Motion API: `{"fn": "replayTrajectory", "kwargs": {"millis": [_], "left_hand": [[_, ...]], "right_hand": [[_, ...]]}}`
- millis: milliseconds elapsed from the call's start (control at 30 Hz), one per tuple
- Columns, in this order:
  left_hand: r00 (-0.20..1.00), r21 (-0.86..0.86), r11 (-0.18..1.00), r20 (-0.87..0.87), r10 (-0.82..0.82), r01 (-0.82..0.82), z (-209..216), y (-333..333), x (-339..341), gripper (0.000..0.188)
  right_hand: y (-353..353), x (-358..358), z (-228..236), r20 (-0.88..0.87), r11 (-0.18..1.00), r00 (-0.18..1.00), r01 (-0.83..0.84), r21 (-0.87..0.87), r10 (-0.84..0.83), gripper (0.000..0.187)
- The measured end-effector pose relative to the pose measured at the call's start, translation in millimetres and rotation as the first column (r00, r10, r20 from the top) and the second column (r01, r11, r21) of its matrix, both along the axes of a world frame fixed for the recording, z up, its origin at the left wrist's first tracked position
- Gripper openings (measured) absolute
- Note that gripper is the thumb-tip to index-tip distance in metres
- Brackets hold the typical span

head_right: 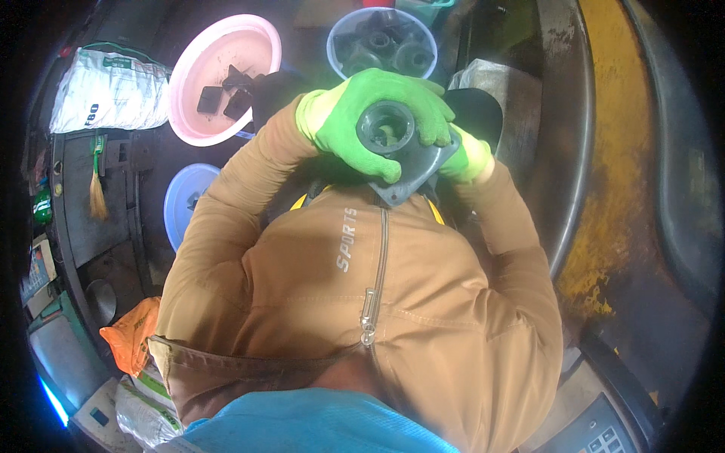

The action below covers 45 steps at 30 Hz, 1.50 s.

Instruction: The person sits on the floor and repeatedly picks up black rubber parts from a blue basin, trims small protrusions from their edges by hand, and places the trimmed pieces into a pink basin. The cycle continues with multiple parts throughout the clip.

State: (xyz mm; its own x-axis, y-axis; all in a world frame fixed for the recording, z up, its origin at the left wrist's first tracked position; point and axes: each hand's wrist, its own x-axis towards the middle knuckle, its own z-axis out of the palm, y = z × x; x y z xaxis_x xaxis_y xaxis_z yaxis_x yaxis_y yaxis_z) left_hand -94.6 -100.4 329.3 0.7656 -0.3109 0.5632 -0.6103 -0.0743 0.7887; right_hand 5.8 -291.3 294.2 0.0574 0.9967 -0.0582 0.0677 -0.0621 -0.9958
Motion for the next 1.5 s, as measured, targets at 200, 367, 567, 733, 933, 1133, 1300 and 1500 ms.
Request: {"fn": "replayTrajectory", "kwargs": {"millis": [200,367,567,733,933,1133,1300,1500], "left_hand": [[0.879,-0.078,0.880,-0.058,-0.473,0.468,3.5,8.5,16.7,0.051],[0.945,0.254,0.913,0.017,0.327,-0.321,25.5,29.3,8.6,0.074],[0.745,-0.107,0.757,0.132,0.654,-0.645,-3.1,-11.2,8.3,0.046],[0.743,-0.098,0.770,0.209,0.636,-0.631,-0.9,-10.4,5.4,0.041],[0.869,-0.096,0.876,0.113,0.481,-0.473,13.3,-6.2,-1.1,0.039],[0.948,-0.059,0.954,0.109,0.298,-0.293,13.0,-1.9,-1.4,0.035],[0.998,-0.071,0.997,-0.057,-0.015,0.011,10.4,1.7,-2.0,0.038],[0.872,0.008,0.878,-0.128,-0.473,0.478,12.6,12.5,18.3,0.049]], "right_hand": [[13.6,-16.7,-16.3,0.184,0.993,0.978,0.080,0.089,-0.095,0.064],[44.8,-3.5,6.0,0.130,0.914,0.957,0.198,0.354,-0.258,0.064],[54.7,-20.2,-3.5,-0.002,0.749,0.840,0.484,0.452,-0.542,0.044],[50.2,-24.1,0.7,0.023,0.769,0.845,0.475,0.428,-0.534,0.037],[34.1,-14.4,32.5,0.288,0.925,0.888,0.297,0.235,-0.359,0.052],[22.1,-3.9,35.9,0.084,0.987,0.992,0.080,0.136,-0.092,0.072],[-3.3,8.9,1.9,-0.016,1.000,1.000,0.013,-0.003,-0.013,0.055],[-2.3,-6.0,-26.7,0.307,0.988,0.942,0.153,-0.027,-0.137,0.048]]}}
